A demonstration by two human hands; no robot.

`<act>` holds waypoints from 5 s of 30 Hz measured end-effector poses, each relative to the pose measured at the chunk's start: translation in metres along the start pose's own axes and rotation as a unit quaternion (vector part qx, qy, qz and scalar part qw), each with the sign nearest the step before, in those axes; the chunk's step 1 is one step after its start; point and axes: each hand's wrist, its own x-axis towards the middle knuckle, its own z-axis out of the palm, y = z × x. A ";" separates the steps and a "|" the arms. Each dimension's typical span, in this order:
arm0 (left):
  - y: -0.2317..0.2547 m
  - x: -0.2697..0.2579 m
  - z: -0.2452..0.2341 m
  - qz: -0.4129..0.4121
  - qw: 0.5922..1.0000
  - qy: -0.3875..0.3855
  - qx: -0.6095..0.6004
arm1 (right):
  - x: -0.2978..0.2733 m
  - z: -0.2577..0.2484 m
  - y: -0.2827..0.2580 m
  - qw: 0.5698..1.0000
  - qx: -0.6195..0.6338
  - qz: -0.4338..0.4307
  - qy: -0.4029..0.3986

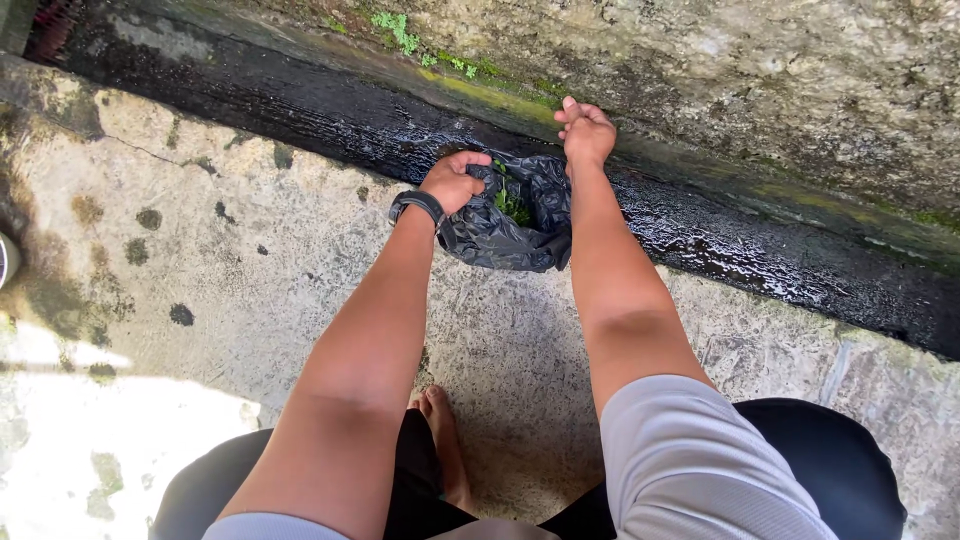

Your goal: Picking small plants or weeds from the base of a wall and placing them into a plastic bag.

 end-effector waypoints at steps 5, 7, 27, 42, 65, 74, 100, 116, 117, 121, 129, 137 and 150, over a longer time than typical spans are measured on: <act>0.004 -0.001 0.001 0.014 1.000 0.018 0.005 | -0.004 -0.006 -0.006 0.999 -0.007 -0.020 -0.029; 0.003 -0.002 0.001 0.018 1.000 0.013 -0.003 | -0.021 -0.012 -0.023 0.999 -0.009 -0.018 -0.047; -0.016 0.008 -0.007 0.018 1.000 0.017 0.000 | -0.021 0.034 -0.030 0.999 0.004 -0.028 -0.016; 0.008 0.014 -0.022 0.002 0.999 0.020 -0.043 | -0.110 0.029 -0.108 0.736 -0.502 -0.025 -0.454; 0.013 0.052 -0.110 0.081 0.986 0.058 -0.137 | -0.108 0.139 -0.126 0.882 -0.397 0.042 -0.250; 0.001 -0.008 -0.178 0.037 0.978 0.118 -0.169 | -0.053 0.163 -0.056 0.969 -0.103 0.204 -0.099; 0.011 -0.036 -0.200 -0.051 0.991 0.112 -0.045 | -0.039 0.198 -0.012 0.986 0.068 0.150 0.021; 0.019 0.006 -0.217 -0.019 1.000 -0.007 0.002 | -0.084 0.153 -0.056 0.982 -0.068 0.030 -0.172; 0.023 0.009 -0.216 -0.019 1.000 -0.013 -0.016 | -0.091 0.152 -0.062 0.969 -0.113 -0.003 -0.221; 0.020 0.022 -0.207 -0.017 1.000 -0.021 -0.015 | -0.159 0.173 -0.134 0.860 -0.369 0.005 -0.353; 0.012 0.014 -0.229 -0.018 0.971 -0.134 -0.195 | -0.136 0.198 -0.105 0.873 -0.389 -0.048 -0.292; 0.004 -0.020 -0.253 -0.010 0.938 -0.186 -0.291 | -0.144 0.239 -0.112 0.983 -0.060 0.099 -0.140; -0.012 -0.050 -0.274 -0.025 0.933 -0.178 -0.313 | -0.106 0.283 -0.085 0.977 0.138 0.138 -0.089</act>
